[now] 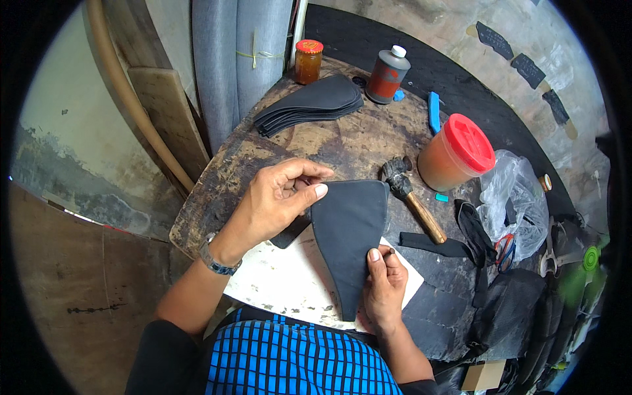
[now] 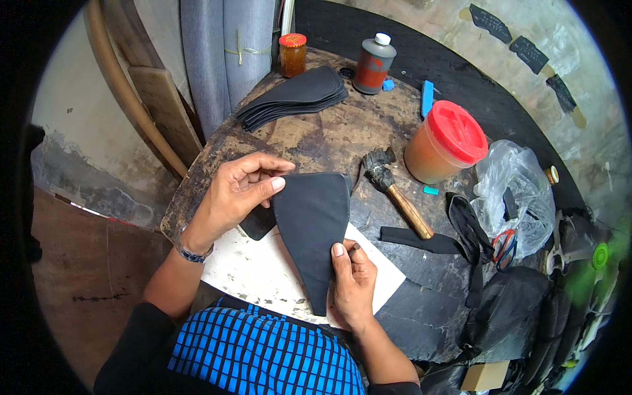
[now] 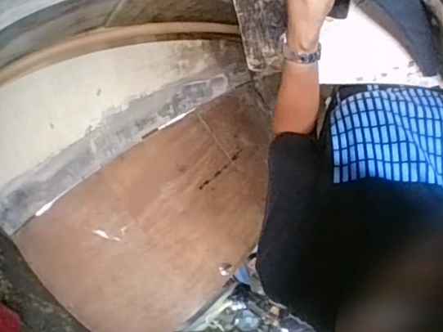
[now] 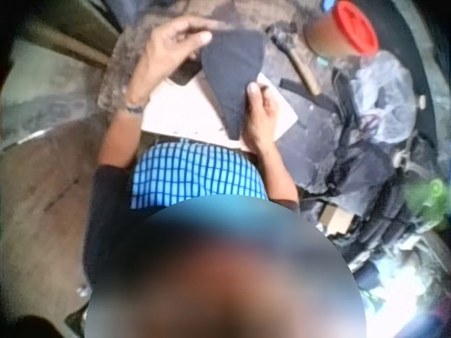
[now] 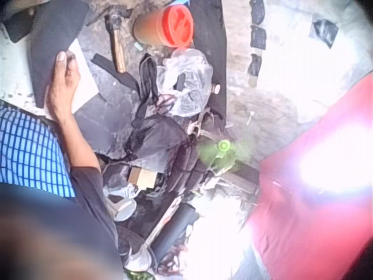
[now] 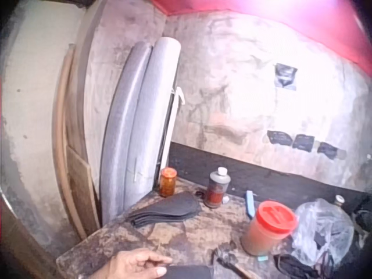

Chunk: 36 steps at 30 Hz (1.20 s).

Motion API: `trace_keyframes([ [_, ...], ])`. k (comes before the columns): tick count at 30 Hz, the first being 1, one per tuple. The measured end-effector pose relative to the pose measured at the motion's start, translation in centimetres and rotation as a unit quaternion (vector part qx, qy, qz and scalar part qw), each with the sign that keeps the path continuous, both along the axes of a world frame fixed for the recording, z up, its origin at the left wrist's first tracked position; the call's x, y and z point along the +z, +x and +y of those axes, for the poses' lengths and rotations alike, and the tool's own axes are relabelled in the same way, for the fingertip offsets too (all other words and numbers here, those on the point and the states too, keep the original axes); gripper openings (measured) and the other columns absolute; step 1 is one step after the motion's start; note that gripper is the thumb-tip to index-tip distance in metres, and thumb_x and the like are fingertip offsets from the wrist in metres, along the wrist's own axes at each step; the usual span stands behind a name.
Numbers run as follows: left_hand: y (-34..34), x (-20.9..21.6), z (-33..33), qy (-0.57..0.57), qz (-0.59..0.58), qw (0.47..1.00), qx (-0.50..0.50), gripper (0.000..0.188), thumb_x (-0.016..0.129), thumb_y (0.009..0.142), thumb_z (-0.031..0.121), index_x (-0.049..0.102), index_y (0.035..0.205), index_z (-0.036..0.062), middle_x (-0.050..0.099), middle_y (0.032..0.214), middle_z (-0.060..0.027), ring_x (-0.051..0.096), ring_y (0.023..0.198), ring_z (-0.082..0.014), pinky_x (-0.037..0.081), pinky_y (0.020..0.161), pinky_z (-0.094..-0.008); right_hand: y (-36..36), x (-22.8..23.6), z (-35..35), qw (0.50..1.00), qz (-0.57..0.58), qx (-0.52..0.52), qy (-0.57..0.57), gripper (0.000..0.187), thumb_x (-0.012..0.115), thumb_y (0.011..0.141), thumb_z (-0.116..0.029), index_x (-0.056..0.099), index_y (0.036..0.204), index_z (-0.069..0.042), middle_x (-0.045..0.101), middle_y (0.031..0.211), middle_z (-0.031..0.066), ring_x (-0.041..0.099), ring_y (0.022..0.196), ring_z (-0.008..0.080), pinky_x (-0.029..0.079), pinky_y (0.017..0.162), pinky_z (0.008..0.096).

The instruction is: The person assembles a shoe insole by attaching a black rubber strip to a green insole. They use a hammer to tap the strip into place and a pointed tool to press the edges. The person flips the insole to inspect the attachment and continues securing the strip along the perimeter.

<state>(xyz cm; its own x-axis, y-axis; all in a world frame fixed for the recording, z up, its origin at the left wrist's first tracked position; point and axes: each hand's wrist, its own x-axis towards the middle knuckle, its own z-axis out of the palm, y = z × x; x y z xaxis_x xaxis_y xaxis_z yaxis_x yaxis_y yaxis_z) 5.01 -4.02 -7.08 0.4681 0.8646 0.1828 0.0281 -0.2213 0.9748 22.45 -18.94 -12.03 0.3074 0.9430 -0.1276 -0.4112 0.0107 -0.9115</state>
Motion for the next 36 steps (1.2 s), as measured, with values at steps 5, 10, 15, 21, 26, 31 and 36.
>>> trace_keyframes([
  [5, 0.1, 0.5, 0.7, 0.061, 0.035, 0.997, -0.014, 0.016, 0.071, 0.090, 0.009, 0.073, 0.101, -0.0016, 0.069, 0.094, -0.0045, 0.061, 0.082, -0.0071, 0.050, 0.072, -0.0215, -0.2, 0.2, -0.1, 0.999, 0.032, 0.004, 0.009, 0.020, 0.054, 0.103, -0.012, 0.063, 0.111, 0.005, 0.066, 0.101, 0.0062, 0.059, 0.092, 0.0088, 0.047, 0.088, 0.0245],
  [10, 0.3, 0.8, 0.9, 0.007, 0.038, 0.999, -0.023, 0.013, 0.072, 0.089, 0.008, 0.073, 0.095, -0.0027, 0.069, 0.093, -0.0041, 0.061, 0.081, -0.0070, 0.049, 0.072, -0.0219, -0.2, 0.4, -0.2, 1.000, 0.021, 0.011, -0.007, 0.020, 0.055, 0.103, -0.012, 0.063, 0.110, 0.005, 0.066, 0.101, 0.0065, 0.058, 0.090, 0.0086, 0.047, 0.087, 0.0243],
  [15, 0.0, 1.6, 1.2, -0.040, 0.064, 0.996, -0.055, 0.012, 0.071, 0.090, 0.007, 0.071, 0.095, -0.0041, 0.068, 0.095, -0.0044, 0.062, 0.087, -0.0076, 0.050, 0.077, -0.0222, -0.3, 0.4, -0.3, 1.000, 0.014, 0.010, -0.015, 0.019, 0.055, 0.103, -0.011, 0.063, 0.109, 0.005, 0.066, 0.101, 0.0063, 0.058, 0.090, 0.0080, 0.047, 0.086, 0.0239],
  [21, 0.2, 2.0, 1.6, -0.006, 0.084, 0.994, -0.076, 0.016, 0.070, 0.091, 0.008, 0.070, 0.101, -0.0044, 0.069, 0.095, -0.0041, 0.062, 0.089, -0.0076, 0.050, 0.080, -0.0225, -0.4, 0.5, -0.2, 1.000, -0.009, 0.019, -0.009, 0.020, 0.055, 0.103, -0.011, 0.064, 0.110, 0.005, 0.066, 0.099, 0.0054, 0.058, 0.089, 0.0075, 0.046, 0.085, 0.0232],
  [26, -0.1, 2.0, 2.1, -0.107, 0.042, 0.986, -0.119, 0.019, 0.066, 0.095, 0.012, 0.070, 0.104, -0.0032, 0.071, 0.099, -0.0054, 0.064, 0.093, -0.0091, 0.051, 0.084, -0.0237, -0.3, 0.9, -0.3, 0.999, 0.011, 0.027, -0.030, 0.021, 0.055, 0.103, -0.012, 0.063, 0.110, 0.005, 0.067, 0.099, 0.0053, 0.058, 0.089, 0.0076, 0.047, 0.085, 0.0234],
  [31, -0.8, 1.9, 2.7, -0.131, -0.002, 0.982, -0.136, 0.024, 0.062, 0.098, 0.014, 0.068, 0.112, -0.0052, 0.072, 0.105, -0.0110, 0.068, 0.092, -0.0130, 0.055, 0.086, -0.0261, -0.1, 0.8, -0.1, 0.999, 0.015, 0.019, -0.034, 0.021, 0.055, 0.103, -0.014, 0.063, 0.109, 0.004, 0.067, 0.099, 0.0060, 0.059, 0.089, 0.0077, 0.047, 0.085, 0.0237],
  [36, -1.8, 1.6, 3.1, -0.213, -0.038, 0.967, -0.135, 0.026, 0.063, 0.096, 0.009, 0.066, 0.116, -0.0076, 0.071, 0.102, -0.0126, 0.071, 0.083, -0.0143, 0.060, 0.070, -0.0242, 0.2, 0.3, 0.4, 0.999, 0.041, 0.003, 0.003, 0.019, 0.055, 0.104, -0.016, 0.061, 0.105, 0.002, 0.067, 0.098, 0.0057, 0.059, 0.089, 0.0079, 0.047, 0.085, 0.0242],
])
